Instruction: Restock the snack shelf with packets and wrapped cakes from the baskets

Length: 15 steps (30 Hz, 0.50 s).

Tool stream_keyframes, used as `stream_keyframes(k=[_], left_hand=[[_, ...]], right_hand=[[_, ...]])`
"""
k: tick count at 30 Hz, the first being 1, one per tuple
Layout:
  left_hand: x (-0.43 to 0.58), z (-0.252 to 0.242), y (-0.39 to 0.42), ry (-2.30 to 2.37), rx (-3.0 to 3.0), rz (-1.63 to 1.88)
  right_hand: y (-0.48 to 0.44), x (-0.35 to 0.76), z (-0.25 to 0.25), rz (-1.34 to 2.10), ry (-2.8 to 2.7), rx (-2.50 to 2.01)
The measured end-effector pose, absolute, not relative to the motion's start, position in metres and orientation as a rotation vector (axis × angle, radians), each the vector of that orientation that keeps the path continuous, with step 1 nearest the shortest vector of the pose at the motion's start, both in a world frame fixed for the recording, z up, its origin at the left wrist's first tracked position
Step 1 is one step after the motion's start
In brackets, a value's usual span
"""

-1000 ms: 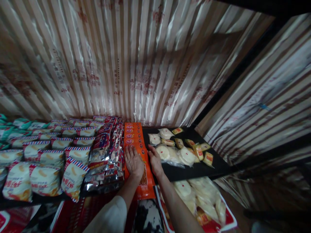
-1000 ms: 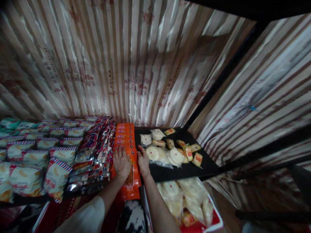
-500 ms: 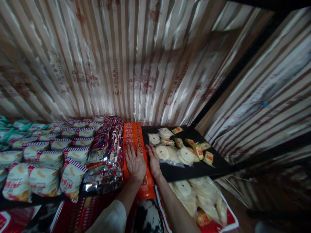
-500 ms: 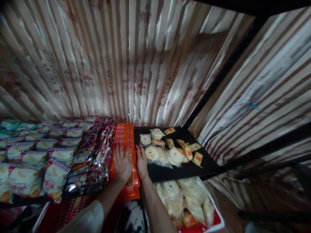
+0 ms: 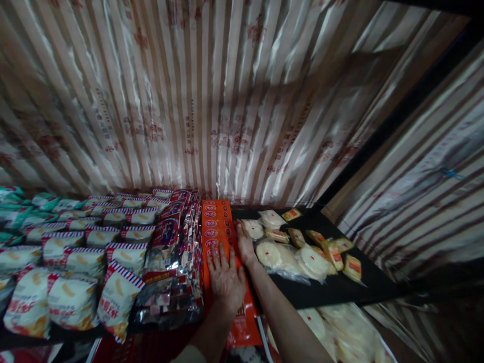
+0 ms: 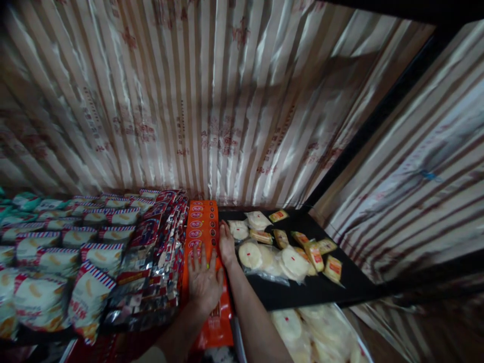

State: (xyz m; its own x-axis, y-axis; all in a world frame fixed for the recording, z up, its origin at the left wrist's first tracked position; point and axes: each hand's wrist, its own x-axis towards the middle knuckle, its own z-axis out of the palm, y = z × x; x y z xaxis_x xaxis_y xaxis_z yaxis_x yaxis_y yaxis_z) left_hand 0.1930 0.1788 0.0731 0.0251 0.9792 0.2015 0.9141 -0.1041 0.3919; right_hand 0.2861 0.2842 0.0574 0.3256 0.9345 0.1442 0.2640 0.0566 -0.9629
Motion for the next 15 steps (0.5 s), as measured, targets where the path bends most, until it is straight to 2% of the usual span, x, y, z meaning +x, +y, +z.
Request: stream_keyframes(k=[15], left_hand=[[0.1907,0.0803,0.1792,1.995,2.136,0.621]], right_hand=[[0.2781,0.2757,0.0630,0.853,-1.124,-1.494]])
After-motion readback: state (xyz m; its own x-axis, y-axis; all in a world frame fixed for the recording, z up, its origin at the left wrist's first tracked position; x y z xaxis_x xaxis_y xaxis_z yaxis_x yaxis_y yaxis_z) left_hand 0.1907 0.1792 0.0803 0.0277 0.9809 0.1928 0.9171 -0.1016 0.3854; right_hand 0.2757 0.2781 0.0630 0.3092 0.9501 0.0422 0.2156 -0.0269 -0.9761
